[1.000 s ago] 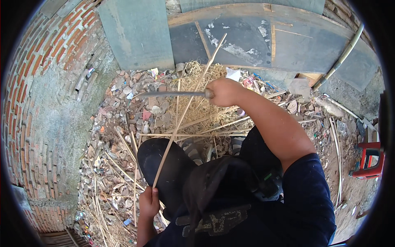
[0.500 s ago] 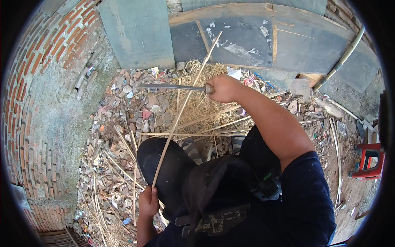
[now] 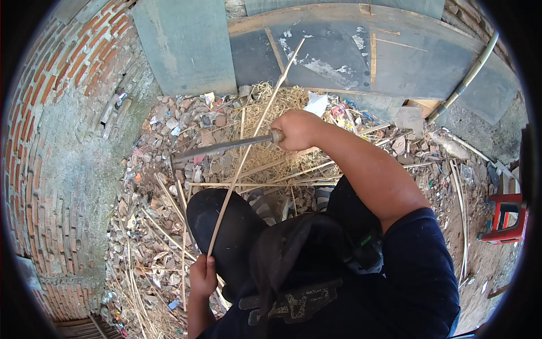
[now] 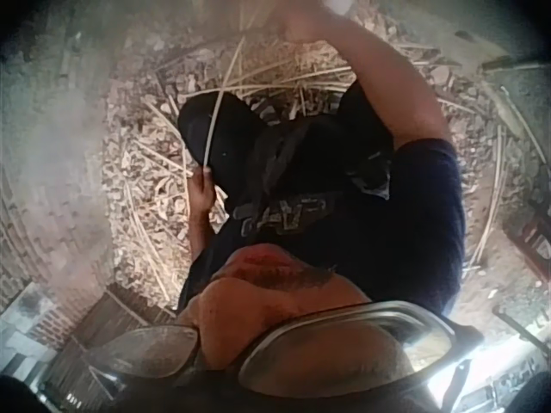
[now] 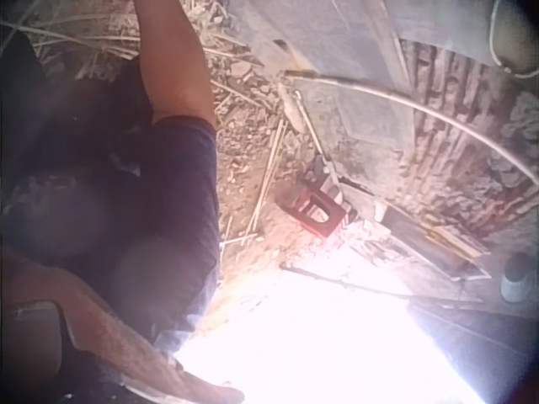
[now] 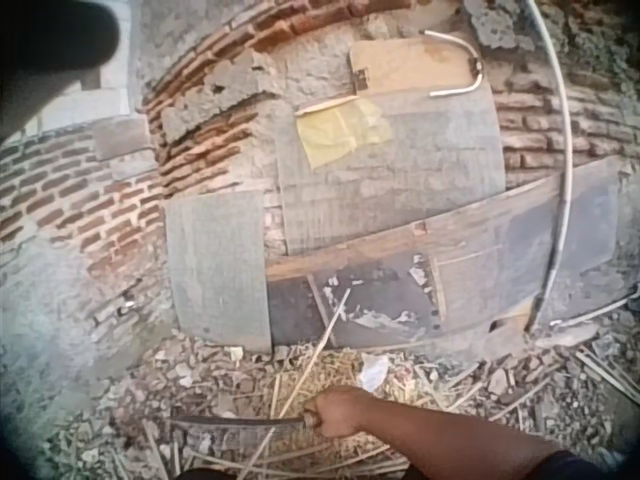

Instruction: The person shaves a thin bamboo strip with a machete, moving the blade along the length of the material while holding it by hand over a pile of wood shavings.

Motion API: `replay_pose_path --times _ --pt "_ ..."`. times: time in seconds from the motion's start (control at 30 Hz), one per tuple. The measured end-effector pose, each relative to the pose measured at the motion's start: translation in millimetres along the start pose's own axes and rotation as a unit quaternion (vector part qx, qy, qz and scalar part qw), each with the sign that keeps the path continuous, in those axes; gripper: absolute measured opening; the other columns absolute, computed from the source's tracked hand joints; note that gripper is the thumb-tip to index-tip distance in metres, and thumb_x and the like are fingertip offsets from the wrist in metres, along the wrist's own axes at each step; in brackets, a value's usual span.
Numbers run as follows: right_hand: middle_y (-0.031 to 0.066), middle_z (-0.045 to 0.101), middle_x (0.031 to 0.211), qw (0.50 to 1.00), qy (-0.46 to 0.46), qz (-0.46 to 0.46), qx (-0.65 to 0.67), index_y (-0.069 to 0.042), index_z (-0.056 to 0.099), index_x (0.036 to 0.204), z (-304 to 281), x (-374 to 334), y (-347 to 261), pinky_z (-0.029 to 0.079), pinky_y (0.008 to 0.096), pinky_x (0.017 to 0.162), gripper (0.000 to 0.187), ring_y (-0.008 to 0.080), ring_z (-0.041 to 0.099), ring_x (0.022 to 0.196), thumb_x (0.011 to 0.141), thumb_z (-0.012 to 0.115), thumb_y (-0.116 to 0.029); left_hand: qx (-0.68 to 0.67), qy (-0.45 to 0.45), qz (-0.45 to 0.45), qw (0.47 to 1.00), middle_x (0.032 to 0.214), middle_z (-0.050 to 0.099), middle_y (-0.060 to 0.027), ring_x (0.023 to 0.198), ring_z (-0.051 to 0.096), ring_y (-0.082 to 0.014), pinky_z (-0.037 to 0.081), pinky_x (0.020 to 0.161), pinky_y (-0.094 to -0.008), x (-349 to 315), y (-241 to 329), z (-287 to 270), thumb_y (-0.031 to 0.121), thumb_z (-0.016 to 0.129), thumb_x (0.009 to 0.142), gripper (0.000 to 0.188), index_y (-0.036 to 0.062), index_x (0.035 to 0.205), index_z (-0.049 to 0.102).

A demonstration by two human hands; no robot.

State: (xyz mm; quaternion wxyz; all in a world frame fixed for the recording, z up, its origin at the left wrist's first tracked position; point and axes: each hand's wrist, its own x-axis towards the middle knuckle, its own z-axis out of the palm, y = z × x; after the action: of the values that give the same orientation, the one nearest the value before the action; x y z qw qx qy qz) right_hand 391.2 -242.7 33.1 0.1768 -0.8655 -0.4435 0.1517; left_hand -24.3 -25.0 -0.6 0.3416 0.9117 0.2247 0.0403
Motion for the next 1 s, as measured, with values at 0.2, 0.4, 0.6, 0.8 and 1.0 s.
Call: replay_pose_path --times 0.2,0.4,0.6,0.8,1.0 --pt "0.0136 0.07 0.088 1.0 0.0 0.029 0.011 -0.012 0.07 0.093 -5 -3 4 0.054 0.0474 0.077 0.021 0.0333 0.068 0.09 0.074 0.067 -0.02 0.004 -0.002 0.001 1.0 0.054 0.048 -0.0147 0.049 0.048 -0.023 0.036 0.048 -0.0397 -1 2 -1 0.033 0.048 0.104 0.044 0.0015 0.073 0.046" --pt "0.0141 0.069 0.085 1.0 0.021 0.0 -0.005 -0.01 0.069 0.088 -7 -14 -14 0.054 0.0478 0.076 0.017 0.0348 0.068 0.087 0.074 0.067 -0.021 -0.02 -0.009 -0.004 1.0 0.054 0.048 -0.0118 0.051 0.046 -0.0178 0.035 0.048 -0.0372 2 3 -2 0.033 0.049 0.104 0.043 0.0015 0.074 0.047" --pt "0.0136 0.069 0.086 1.0 0.001 -0.002 -0.013 -0.012 0.069 0.09 -7 -5 -7 0.054 0.0477 0.076 0.018 0.0345 0.068 0.087 0.074 0.065 -0.02 -0.02 0.003 0.005 1.0 0.054 0.047 -0.0112 0.052 0.045 -0.0163 0.036 0.049 -0.0367 1 8 0 0.033 0.048 0.104 0.043 0.0014 0.075 0.048" --pt "0.0128 0.07 0.093 0.998 0.019 0.06 0.011 -0.014 0.071 0.098 -3 -1 11 0.054 0.0463 0.08 0.024 0.0326 0.068 0.093 0.076 0.064 -0.019 -0.016 -0.016 -0.002 1.0 0.055 0.047 -0.0103 0.054 0.044 -0.0146 0.036 0.05 -0.0357 0 7 -2 0.034 0.048 0.104 0.044 0.001 0.076 0.049" --pt "0.013 0.07 0.094 0.999 -0.022 0.022 -0.032 -0.014 0.071 0.103 -13 -12 -23 0.054 0.0461 0.081 0.026 0.032 0.068 0.094 0.079 0.063 -0.019 -0.024 -0.042 -0.042 0.998 0.061 0.049 -0.0114 0.059 0.046 -0.017 0.036 0.054 -0.0369 0 12 -8 0.042 0.042 0.105 0.052 -0.0024 0.08 0.053"
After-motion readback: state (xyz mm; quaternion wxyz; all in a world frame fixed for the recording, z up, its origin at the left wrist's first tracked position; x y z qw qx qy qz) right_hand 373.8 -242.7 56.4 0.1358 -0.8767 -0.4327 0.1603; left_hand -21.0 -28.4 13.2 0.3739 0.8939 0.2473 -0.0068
